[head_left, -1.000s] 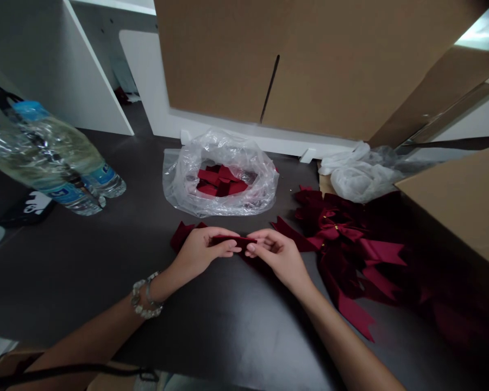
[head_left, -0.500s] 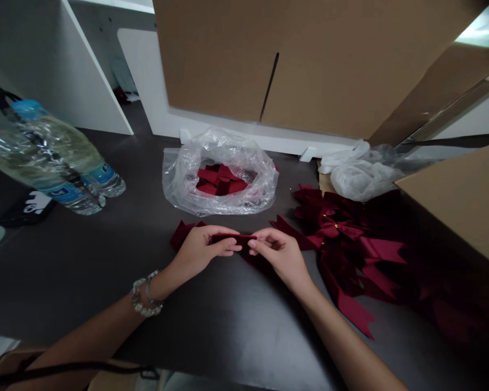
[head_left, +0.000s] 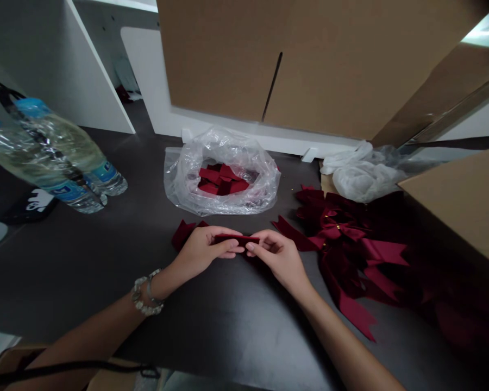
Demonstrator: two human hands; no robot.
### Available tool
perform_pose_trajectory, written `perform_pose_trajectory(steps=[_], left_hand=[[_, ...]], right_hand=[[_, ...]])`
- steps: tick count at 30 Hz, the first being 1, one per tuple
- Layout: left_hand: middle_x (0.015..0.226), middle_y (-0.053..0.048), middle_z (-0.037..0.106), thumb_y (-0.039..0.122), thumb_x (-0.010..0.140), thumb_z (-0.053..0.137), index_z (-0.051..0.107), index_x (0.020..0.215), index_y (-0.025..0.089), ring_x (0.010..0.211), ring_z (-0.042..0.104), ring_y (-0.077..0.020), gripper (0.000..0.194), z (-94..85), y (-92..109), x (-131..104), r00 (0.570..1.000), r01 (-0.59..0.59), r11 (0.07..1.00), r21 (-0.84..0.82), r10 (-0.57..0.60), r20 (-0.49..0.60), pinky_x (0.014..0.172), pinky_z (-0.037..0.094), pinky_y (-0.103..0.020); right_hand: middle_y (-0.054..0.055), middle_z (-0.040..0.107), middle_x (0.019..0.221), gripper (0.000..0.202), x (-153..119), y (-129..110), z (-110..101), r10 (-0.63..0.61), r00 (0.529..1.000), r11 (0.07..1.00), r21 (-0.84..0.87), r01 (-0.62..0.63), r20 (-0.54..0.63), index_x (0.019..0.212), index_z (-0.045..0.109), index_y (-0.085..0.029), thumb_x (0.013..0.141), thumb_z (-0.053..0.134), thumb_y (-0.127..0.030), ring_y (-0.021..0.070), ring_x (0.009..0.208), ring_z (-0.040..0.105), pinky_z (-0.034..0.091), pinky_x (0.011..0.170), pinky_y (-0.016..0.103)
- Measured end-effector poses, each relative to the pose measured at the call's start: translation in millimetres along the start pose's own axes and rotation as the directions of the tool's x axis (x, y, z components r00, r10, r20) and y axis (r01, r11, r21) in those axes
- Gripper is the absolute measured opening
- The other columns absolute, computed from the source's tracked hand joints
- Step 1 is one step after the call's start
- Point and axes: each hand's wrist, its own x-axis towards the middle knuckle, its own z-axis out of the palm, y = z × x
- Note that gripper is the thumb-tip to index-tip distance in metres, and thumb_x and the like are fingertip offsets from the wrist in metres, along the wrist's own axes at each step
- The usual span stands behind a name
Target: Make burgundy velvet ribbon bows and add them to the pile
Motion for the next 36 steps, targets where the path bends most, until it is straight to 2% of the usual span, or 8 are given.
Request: perform_pose_trajectory(steps=[7, 14, 21, 26, 31, 36], left_hand=[[0.091, -0.007, 0.075, 0.020, 0.080, 0.066, 0.069, 0.100, 0.012, 0.082, 0.072, -0.0180, 0.021, 0.8, 1.2, -1.1, 1.000, 0.023, 1.000, 0.001, -0.023, -0.022, 0.074, 0.061, -0.026], [0.087, -0.007, 0.075, 0.017, 0.086, 0.060, 0.066, 0.100, 0.011, 0.081, 0.073, -0.0184, 0.017, 6.5, 3.4, 0.2, 0.992, 0.079, 0.997, -0.004, -0.079, -0.095, 0.072, 0.061, -0.027], [0.105, -0.011, 0.072, 0.021, 0.091, 0.053, 0.062, 0.108, 0.010, 0.091, 0.071, -0.0199, 0.022, 4.9, 2.8, -2.5, 1.000, 0.017, 0.999, -0.050, -0.018, -0.014, 0.076, 0.060, -0.027], [0.108, -0.011, 0.071, 0.022, 0.090, 0.055, 0.062, 0.109, 0.011, 0.092, 0.071, -0.0198, 0.023, 2.9, 2.5, -2.5, 1.000, -0.002, 0.998, -0.065, 0.002, 0.005, 0.077, 0.059, -0.027], [0.091, -0.006, 0.075, 0.019, 0.082, 0.065, 0.066, 0.098, 0.013, 0.083, 0.072, -0.0180, 0.017, 1.6, 2.7, -1.1, 0.996, 0.004, 0.999, -0.035, -0.007, -0.083, 0.071, 0.060, -0.024], [0.080, -0.005, 0.075, 0.017, 0.079, 0.068, 0.066, 0.090, 0.012, 0.077, 0.073, -0.0171, 0.013, 2.4, 4.5, -0.9, 0.982, 0.057, 0.998, -0.018, -0.059, -0.182, 0.068, 0.059, -0.023]], right_hand=[[0.000, 0.067, 0.061, 0.022, 0.5, 0.8, 0.5, 0.052, 0.999, 0.998, 0.028, -0.052, -0.002, 0.080, 0.067, -0.018, 0.071, 0.074, -0.037, 0.0128, 0.058, 0.063, 0.048, 0.057, 0.023], [-0.001, 0.065, 0.052, 0.023, 4.0, -9.1, -1.9, 0.183, 0.982, 0.980, 0.084, -0.178, -0.053, 0.069, 0.068, -0.017, 0.064, 0.078, -0.038, 0.0108, 0.049, 0.059, 0.044, 0.051, 0.022], [0.002, 0.068, 0.059, 0.029, 7.7, -14.5, -9.0, 0.169, 0.985, 0.984, 0.061, -0.167, -0.022, 0.072, 0.071, -0.016, 0.065, 0.076, -0.044, 0.0113, 0.050, 0.060, 0.049, 0.054, 0.024], [0.002, 0.068, 0.058, 0.031, 8.3, -13.3, -11.2, 0.135, 0.990, 0.991, 0.029, -0.134, -0.036, 0.074, 0.071, -0.016, 0.066, 0.076, -0.045, 0.0121, 0.050, 0.061, 0.051, 0.056, 0.025], [0.002, 0.067, 0.058, 0.029, 8.3, -12.5, -14.4, 0.096, 0.994, 0.995, -0.016, -0.097, -0.056, 0.074, 0.071, -0.016, 0.069, 0.074, -0.045, 0.0128, 0.051, 0.062, 0.051, 0.057, 0.026], [0.002, 0.068, 0.058, 0.029, 8.3, -11.2, -15.8, 0.116, 0.992, 0.993, -0.031, -0.117, -0.052, 0.074, 0.070, -0.016, 0.068, 0.074, -0.044, 0.0127, 0.052, 0.062, 0.050, 0.056, 0.025]])
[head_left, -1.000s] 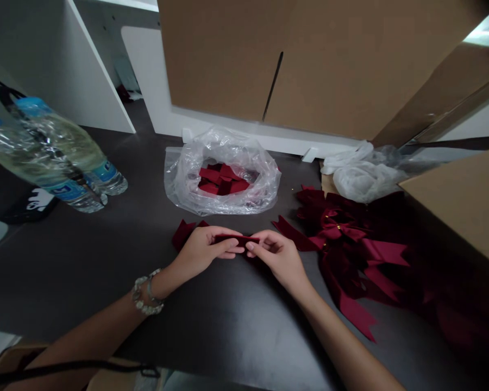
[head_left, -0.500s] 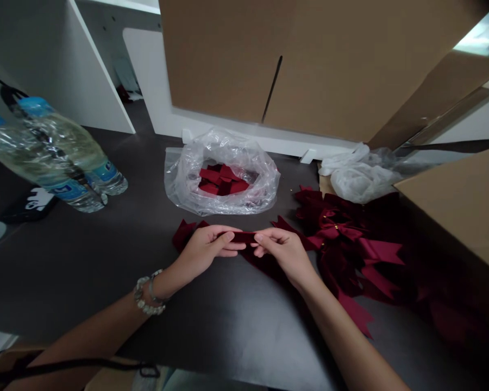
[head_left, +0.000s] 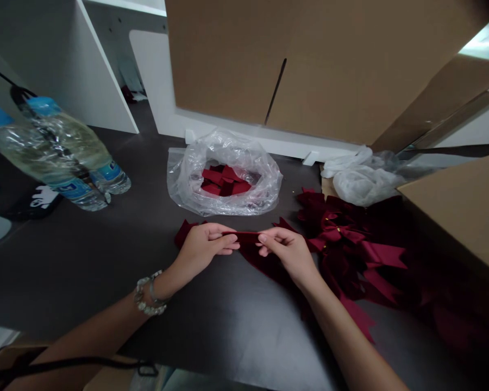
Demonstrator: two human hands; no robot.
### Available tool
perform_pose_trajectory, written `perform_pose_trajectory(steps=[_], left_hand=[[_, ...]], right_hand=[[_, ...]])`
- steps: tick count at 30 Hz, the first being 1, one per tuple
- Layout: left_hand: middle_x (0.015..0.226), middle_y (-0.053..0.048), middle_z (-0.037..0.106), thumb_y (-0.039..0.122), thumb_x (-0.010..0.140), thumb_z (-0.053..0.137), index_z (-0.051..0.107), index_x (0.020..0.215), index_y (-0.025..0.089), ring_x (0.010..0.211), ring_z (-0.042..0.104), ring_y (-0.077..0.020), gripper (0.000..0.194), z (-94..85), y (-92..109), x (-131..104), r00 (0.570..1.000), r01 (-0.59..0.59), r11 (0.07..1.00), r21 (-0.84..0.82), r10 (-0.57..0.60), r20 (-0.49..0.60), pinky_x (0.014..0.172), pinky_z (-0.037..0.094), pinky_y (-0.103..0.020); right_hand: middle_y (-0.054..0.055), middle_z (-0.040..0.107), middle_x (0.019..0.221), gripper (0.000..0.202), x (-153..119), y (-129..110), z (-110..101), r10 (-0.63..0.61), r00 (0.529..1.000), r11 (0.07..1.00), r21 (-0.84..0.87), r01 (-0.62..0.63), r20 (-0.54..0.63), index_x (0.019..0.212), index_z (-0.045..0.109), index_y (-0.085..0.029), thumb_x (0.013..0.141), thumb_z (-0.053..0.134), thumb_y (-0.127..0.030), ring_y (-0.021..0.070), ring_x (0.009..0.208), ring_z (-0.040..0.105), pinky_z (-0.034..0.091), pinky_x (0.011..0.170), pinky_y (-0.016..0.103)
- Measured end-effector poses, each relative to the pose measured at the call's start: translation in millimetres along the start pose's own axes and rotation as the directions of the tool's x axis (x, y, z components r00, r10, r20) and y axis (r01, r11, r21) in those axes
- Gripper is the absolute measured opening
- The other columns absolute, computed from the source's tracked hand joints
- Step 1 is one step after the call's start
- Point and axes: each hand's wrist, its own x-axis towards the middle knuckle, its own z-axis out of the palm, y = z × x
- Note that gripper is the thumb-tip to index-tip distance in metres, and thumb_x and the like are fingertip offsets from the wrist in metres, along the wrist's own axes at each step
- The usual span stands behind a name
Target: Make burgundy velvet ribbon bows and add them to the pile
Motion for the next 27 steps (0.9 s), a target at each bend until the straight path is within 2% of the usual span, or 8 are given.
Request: perform_pose_trajectory(steps=[4, 7, 10, 12, 15, 19, 22, 27], left_hand=[[0.087, -0.006, 0.075, 0.021, 0.087, 0.057, 0.064, 0.095, 0.013, 0.079, 0.073, -0.0167, 0.013, -0.3, -2.6, 0.9, 1.000, -0.004, 0.999, 0.043, 0.004, 0.018, 0.069, 0.059, -0.025], [0.089, -0.005, 0.074, 0.024, 0.088, 0.054, 0.066, 0.093, 0.015, 0.081, 0.071, -0.0165, 0.016, -3.2, -3.2, 0.5, 0.992, -0.125, 0.970, 0.210, 0.121, 0.029, 0.071, 0.058, -0.027], [0.086, -0.001, 0.073, 0.022, 0.084, 0.057, 0.069, 0.088, 0.020, 0.079, 0.069, -0.0151, 0.013, -5.8, 0.4, -4.6, 0.944, -0.279, 0.817, 0.505, 0.329, -0.010, 0.071, 0.054, -0.026], [0.082, 0.001, 0.072, 0.019, 0.083, 0.057, 0.068, 0.091, 0.022, 0.076, 0.067, -0.0136, 0.014, -5.4, 2.8, -10.6, 0.919, -0.309, 0.719, 0.623, 0.394, 0.001, 0.069, 0.052, -0.024], [0.079, 0.002, 0.071, 0.017, 0.082, 0.056, 0.068, 0.089, 0.024, 0.072, 0.066, -0.0144, 0.016, -0.7, 0.1, -20.2, 0.924, -0.303, 0.584, 0.753, 0.373, 0.083, 0.064, 0.049, -0.024], [0.085, -0.002, 0.074, 0.021, 0.086, 0.053, 0.072, 0.089, 0.024, 0.078, 0.067, -0.0191, 0.019, 8.1, -14.0, -26.1, 0.930, -0.290, 0.406, 0.867, 0.332, 0.155, 0.070, 0.049, -0.029], [0.088, -0.004, 0.074, 0.020, 0.089, 0.052, 0.073, 0.092, 0.023, 0.081, 0.068, -0.0199, 0.021, 12.0, -23.4, -24.4, 0.926, -0.311, 0.372, 0.874, 0.327, 0.190, 0.073, 0.050, -0.030], [0.089, -0.006, 0.074, 0.019, 0.090, 0.052, 0.073, 0.092, 0.020, 0.080, 0.068, -0.0215, 0.022, 12.3, -26.7, -20.0, 0.919, -0.322, 0.370, 0.871, 0.345, 0.192, 0.074, 0.051, -0.033]], right_hand=[[0.002, 0.069, 0.061, 0.028, 2.7, 0.6, -2.7, 0.011, 1.000, 1.000, 0.020, -0.011, 0.000, 0.074, 0.071, -0.016, 0.068, 0.075, -0.043, 0.0109, 0.051, 0.060, 0.049, 0.055, 0.024], [0.002, 0.068, 0.061, 0.027, 11.8, -4.1, -9.8, 0.015, 0.998, 1.000, -0.012, -0.014, 0.054, 0.073, 0.070, -0.015, 0.069, 0.075, -0.042, 0.0097, 0.051, 0.060, 0.049, 0.056, 0.023], [0.001, 0.068, 0.062, 0.026, 28.3, -13.9, -17.6, 0.031, 0.984, 0.996, -0.091, -0.015, 0.175, 0.075, 0.071, -0.015, 0.069, 0.074, -0.040, 0.0091, 0.053, 0.060, 0.048, 0.055, 0.022], [0.001, 0.068, 0.063, 0.024, 41.6, -20.8, -19.7, 0.046, 0.960, 0.988, -0.154, -0.003, 0.276, 0.075, 0.071, -0.016, 0.070, 0.074, -0.038, 0.0091, 0.053, 0.060, 0.048, 0.055, 0.021], [0.000, 0.068, 0.061, 0.019, 61.0, -28.2, -17.7, 0.073, 0.908, 0.957, -0.285, 0.052, 0.412, 0.071, 0.070, -0.016, 0.069, 0.074, -0.035, 0.0095, 0.053, 0.060, 0.047, 0.053, 0.021], [0.001, 0.070, 0.064, 0.011, 80.1, -30.3, -12.4, 0.118, 0.819, 0.911, -0.390, 0.137, 0.562, 0.073, 0.072, -0.017, 0.073, 0.070, -0.028, 0.0120, 0.058, 0.064, 0.049, 0.056, 0.022], [0.002, 0.072, 0.071, 0.011, 87.9, -28.1, -10.1, 0.119, 0.765, 0.914, -0.370, 0.164, 0.633, 0.077, 0.073, -0.017, 0.075, 0.067, -0.026, 0.0138, 0.063, 0.067, 0.052, 0.060, 0.024], [0.002, 0.072, 0.072, 0.012, 92.8, -23.6, -7.2, 0.090, 0.771, 0.903, -0.378, 0.204, 0.630, 0.079, 0.073, -0.017, 0.077, 0.064, -0.025, 0.0132, 0.062, 0.066, 0.052, 0.061, 0.025]])
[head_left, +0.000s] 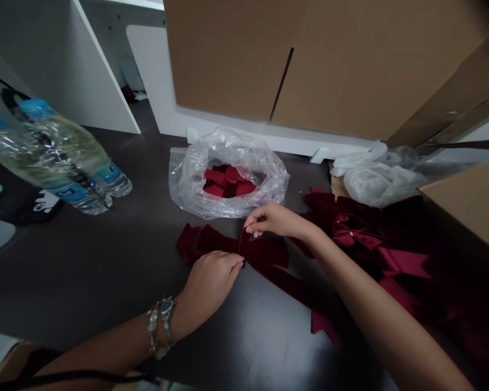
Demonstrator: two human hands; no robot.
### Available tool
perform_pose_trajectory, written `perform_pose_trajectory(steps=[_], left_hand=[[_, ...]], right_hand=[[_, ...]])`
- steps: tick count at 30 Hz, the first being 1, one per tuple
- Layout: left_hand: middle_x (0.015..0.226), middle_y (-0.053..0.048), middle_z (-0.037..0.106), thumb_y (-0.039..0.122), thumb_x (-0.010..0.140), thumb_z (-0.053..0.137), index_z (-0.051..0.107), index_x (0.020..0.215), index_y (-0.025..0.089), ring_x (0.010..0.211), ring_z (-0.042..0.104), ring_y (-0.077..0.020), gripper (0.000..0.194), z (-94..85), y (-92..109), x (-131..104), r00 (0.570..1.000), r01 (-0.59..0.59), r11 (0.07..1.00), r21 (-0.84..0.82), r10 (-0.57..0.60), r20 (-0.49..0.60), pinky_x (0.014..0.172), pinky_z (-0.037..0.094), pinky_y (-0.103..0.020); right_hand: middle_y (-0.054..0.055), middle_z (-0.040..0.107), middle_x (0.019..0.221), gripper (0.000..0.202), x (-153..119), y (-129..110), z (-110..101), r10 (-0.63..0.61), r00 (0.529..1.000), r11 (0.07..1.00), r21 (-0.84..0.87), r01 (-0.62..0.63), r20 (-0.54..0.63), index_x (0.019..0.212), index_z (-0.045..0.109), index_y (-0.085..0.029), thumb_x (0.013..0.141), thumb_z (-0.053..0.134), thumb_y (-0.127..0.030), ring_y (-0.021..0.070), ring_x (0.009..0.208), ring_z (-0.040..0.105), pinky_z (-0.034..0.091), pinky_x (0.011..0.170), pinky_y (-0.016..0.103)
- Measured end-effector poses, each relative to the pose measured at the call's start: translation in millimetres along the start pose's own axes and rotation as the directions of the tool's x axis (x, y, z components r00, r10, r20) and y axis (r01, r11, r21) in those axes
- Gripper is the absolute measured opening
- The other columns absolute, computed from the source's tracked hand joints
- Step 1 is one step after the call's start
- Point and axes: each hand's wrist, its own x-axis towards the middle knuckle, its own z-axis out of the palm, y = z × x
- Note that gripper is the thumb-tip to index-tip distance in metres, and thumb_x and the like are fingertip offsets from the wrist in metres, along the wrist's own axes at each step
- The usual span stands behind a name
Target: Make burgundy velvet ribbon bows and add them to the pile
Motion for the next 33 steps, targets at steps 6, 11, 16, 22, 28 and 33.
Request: perform_pose_trajectory(steps=[6, 11, 16, 22, 28, 33], left_hand=[[0.089, -0.005, 0.074, 0.015, 0.088, 0.054, 0.073, 0.091, 0.020, 0.079, 0.067, -0.0207, 0.021, -1.0, 0.7, 0.8, 0.999, -0.028, 1.000, 0.000, 0.028, -0.015, 0.072, 0.051, -0.032], [0.088, -0.005, 0.074, 0.015, 0.088, 0.054, 0.073, 0.091, 0.020, 0.079, 0.067, -0.0202, 0.021, -1.5, 1.8, 1.1, 0.999, -0.035, 0.999, -0.031, 0.035, -0.017, 0.072, 0.051, -0.032], [0.086, -0.005, 0.074, 0.015, 0.088, 0.053, 0.073, 0.092, 0.021, 0.077, 0.067, -0.0190, 0.021, -0.8, 1.6, -0.3, 0.997, -0.069, 0.997, -0.025, 0.067, -0.042, 0.071, 0.051, -0.031], [0.086, -0.004, 0.074, 0.014, 0.087, 0.054, 0.073, 0.091, 0.020, 0.075, 0.067, -0.0185, 0.020, 2.8, 0.5, -0.7, 0.995, -0.083, 0.996, -0.024, 0.082, -0.053, 0.070, 0.052, -0.030], [0.086, -0.004, 0.074, 0.013, 0.087, 0.054, 0.073, 0.089, 0.020, 0.075, 0.067, -0.0187, 0.020, 2.2, 2.0, -1.0, 0.995, -0.083, 0.996, -0.023, 0.082, -0.063, 0.070, 0.052, -0.030], [0.085, -0.004, 0.074, 0.014, 0.087, 0.054, 0.073, 0.090, 0.020, 0.075, 0.068, -0.0182, 0.021, 2.8, 0.9, -1.0, 0.995, -0.078, 0.997, 0.014, 0.079, -0.056, 0.071, 0.052, -0.029]], right_hand=[[0.003, 0.072, 0.074, 0.011, 3.0, 2.7, 1.6, 0.005, 1.000, 1.000, -0.030, -0.006, -0.019, 0.079, 0.073, -0.017, 0.077, 0.064, -0.023, 0.0119, 0.061, 0.065, 0.051, 0.060, 0.024], [0.003, 0.073, 0.074, 0.011, 2.9, 4.3, 0.6, 0.003, 1.000, 1.000, -0.013, -0.003, -0.004, 0.080, 0.073, -0.017, 0.077, 0.064, -0.023, 0.0117, 0.061, 0.065, 0.050, 0.060, 0.023], [0.002, 0.072, 0.074, 0.011, 1.0, 2.6, -1.2, 0.003, 1.000, 1.000, -0.002, -0.003, 0.014, 0.080, 0.073, -0.018, 0.077, 0.064, -0.023, 0.0113, 0.060, 0.065, 0.051, 0.060, 0.023], [0.002, 0.072, 0.073, 0.011, 2.2, 6.5, 1.2, -0.003, 1.000, 0.999, -0.042, 0.003, -0.004, 0.079, 0.073, -0.018, 0.078, 0.063, -0.023, 0.0108, 0.059, 0.064, 0.050, 0.059, 0.022], [0.002, 0.072, 0.074, 0.013, 1.9, 6.5, 1.9, -0.019, 1.000, 1.000, -0.024, 0.019, -0.012, 0.080, 0.072, -0.018, 0.078, 0.063, -0.027, 0.0117, 0.060, 0.065, 0.050, 0.059, 0.023], [0.002, 0.072, 0.074, 0.013, 3.4, 8.3, 2.9, -0.012, 1.000, 0.998, -0.060, 0.011, -0.006, 0.080, 0.072, -0.017, 0.078, 0.063, -0.026, 0.0119, 0.060, 0.065, 0.049, 0.059, 0.023]])
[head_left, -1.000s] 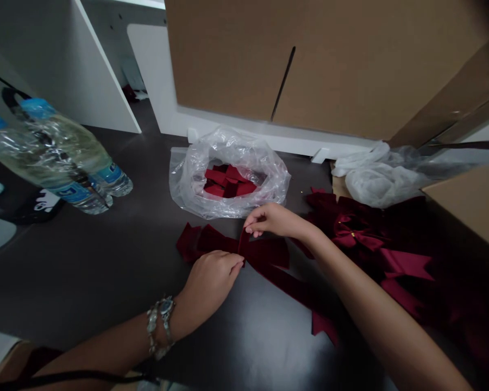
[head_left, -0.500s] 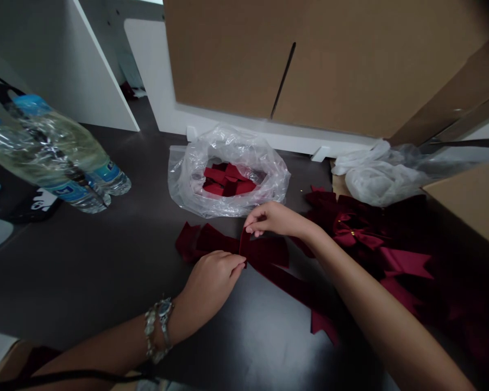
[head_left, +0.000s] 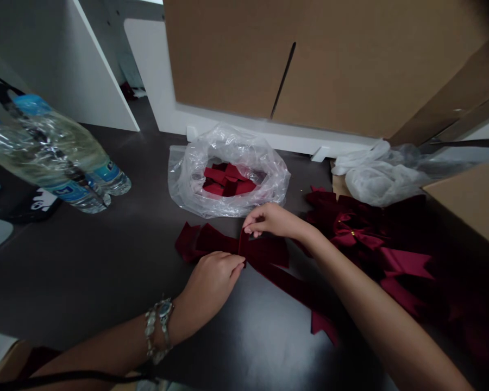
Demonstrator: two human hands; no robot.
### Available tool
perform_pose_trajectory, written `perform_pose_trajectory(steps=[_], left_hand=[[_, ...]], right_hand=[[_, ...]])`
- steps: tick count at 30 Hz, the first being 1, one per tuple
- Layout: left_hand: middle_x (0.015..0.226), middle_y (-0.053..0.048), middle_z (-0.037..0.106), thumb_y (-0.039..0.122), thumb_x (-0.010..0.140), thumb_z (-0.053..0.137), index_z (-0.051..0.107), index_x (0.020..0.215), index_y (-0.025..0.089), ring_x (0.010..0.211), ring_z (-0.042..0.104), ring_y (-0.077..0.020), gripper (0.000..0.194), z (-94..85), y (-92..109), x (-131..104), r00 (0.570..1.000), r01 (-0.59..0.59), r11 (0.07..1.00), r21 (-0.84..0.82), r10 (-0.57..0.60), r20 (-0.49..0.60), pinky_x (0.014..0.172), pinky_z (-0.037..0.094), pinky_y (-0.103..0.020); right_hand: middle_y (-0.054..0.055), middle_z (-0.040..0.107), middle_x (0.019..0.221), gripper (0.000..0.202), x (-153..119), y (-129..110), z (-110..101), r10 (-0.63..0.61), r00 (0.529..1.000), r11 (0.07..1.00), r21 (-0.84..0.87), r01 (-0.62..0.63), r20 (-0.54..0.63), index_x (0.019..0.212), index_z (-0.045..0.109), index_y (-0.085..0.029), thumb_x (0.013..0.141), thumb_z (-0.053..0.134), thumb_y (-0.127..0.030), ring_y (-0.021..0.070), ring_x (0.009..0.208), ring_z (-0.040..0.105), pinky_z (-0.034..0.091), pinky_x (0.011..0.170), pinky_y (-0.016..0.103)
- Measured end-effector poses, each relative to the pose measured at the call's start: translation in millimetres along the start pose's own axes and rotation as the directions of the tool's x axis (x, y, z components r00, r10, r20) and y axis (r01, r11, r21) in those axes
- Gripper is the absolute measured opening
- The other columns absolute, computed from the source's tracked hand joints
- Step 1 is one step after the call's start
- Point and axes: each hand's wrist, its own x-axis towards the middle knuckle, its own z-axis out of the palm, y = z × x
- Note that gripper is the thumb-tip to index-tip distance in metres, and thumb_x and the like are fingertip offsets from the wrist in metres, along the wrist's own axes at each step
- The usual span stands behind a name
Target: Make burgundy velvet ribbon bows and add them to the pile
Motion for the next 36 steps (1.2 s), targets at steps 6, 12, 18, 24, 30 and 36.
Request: perform_pose_trajectory(steps=[6, 12, 18, 24, 30, 36], left_hand=[[0.086, -0.006, 0.073, 0.012, 0.087, 0.052, 0.072, 0.089, 0.018, 0.078, 0.067, -0.0204, 0.021, 1.4, -0.2, 1.1, 1.000, -0.013, 1.000, 0.012, 0.013, 0.022, 0.073, 0.052, -0.032], [0.085, -0.006, 0.072, 0.011, 0.087, 0.052, 0.071, 0.089, 0.017, 0.078, 0.066, -0.0205, 0.020, 0.3, 0.7, 1.5, 0.999, -0.017, 1.000, 0.020, 0.016, 0.048, 0.073, 0.051, -0.033], [0.082, -0.006, 0.069, 0.010, 0.089, 0.050, 0.069, 0.088, 0.015, 0.078, 0.063, -0.0201, 0.020, -0.4, 2.9, 1.6, 0.996, -0.043, 0.991, 0.123, 0.032, 0.088, 0.073, 0.051, -0.033], [0.082, -0.006, 0.063, 0.011, 0.089, 0.050, 0.065, 0.082, 0.015, 0.077, 0.060, -0.0212, 0.017, 5.5, 5.4, -1.6, 0.997, -0.081, 0.912, 0.402, 0.068, 0.048, 0.056, 0.049, -0.030], [0.085, -0.006, 0.064, 0.014, 0.085, 0.058, 0.066, 0.085, 0.013, 0.074, 0.059, -0.0212, 0.009, 18.4, 9.6, -9.1, 0.974, -0.179, 0.811, 0.556, 0.226, -0.017, 0.046, 0.046, -0.029], [0.100, -0.012, 0.066, 0.016, 0.083, 0.062, 0.067, 0.099, 0.008, 0.078, 0.060, -0.0218, 0.019, 24.9, 11.4, -16.7, 0.971, -0.174, 0.773, 0.610, 0.238, -0.025, 0.049, 0.049, -0.029]], right_hand=[[-0.001, 0.068, 0.063, 0.011, 3.2, 4.1, 6.4, -0.032, 0.999, 0.993, -0.118, 0.030, -0.017, 0.078, 0.072, -0.017, 0.079, 0.063, -0.024, 0.0114, 0.057, 0.062, 0.044, 0.058, 0.022], [0.001, 0.070, 0.068, 0.011, 3.0, 1.7, 7.6, -0.052, 0.999, 0.983, -0.178, 0.049, -0.012, 0.079, 0.071, -0.016, 0.081, 0.062, -0.022, 0.0116, 0.059, 0.062, 0.044, 0.061, 0.022], [0.001, 0.071, 0.073, 0.009, 2.9, -0.3, 8.9, -0.069, 0.997, 0.970, -0.236, 0.060, -0.028, 0.079, 0.071, -0.017, 0.079, 0.062, -0.019, 0.0122, 0.064, 0.062, 0.043, 0.062, 0.022], [0.003, 0.070, 0.075, 0.006, 3.2, -1.9, 17.1, -0.074, 0.994, 0.947, -0.317, 0.046, -0.078, 0.081, 0.069, -0.015, 0.076, 0.065, -0.015, 0.0130, 0.065, 0.060, 0.041, 0.061, 0.022], [0.004, 0.072, 0.076, 0.018, -5.4, -16.1, 19.8, -0.075, 0.997, 0.920, -0.384, 0.082, 0.033, 0.078, 0.071, -0.014, 0.076, 0.056, -0.004, 0.0128, 0.066, 0.061, 0.042, 0.066, 0.023], [0.004, 0.072, 0.077, 0.027, -13.9, -36.7, 17.3, 0.046, 0.988, 0.888, -0.460, 0.026, 0.145, 0.082, 0.073, -0.015, 0.075, 0.050, -0.004, 0.0119, 0.062, 0.059, 0.039, 0.059, 0.022]])
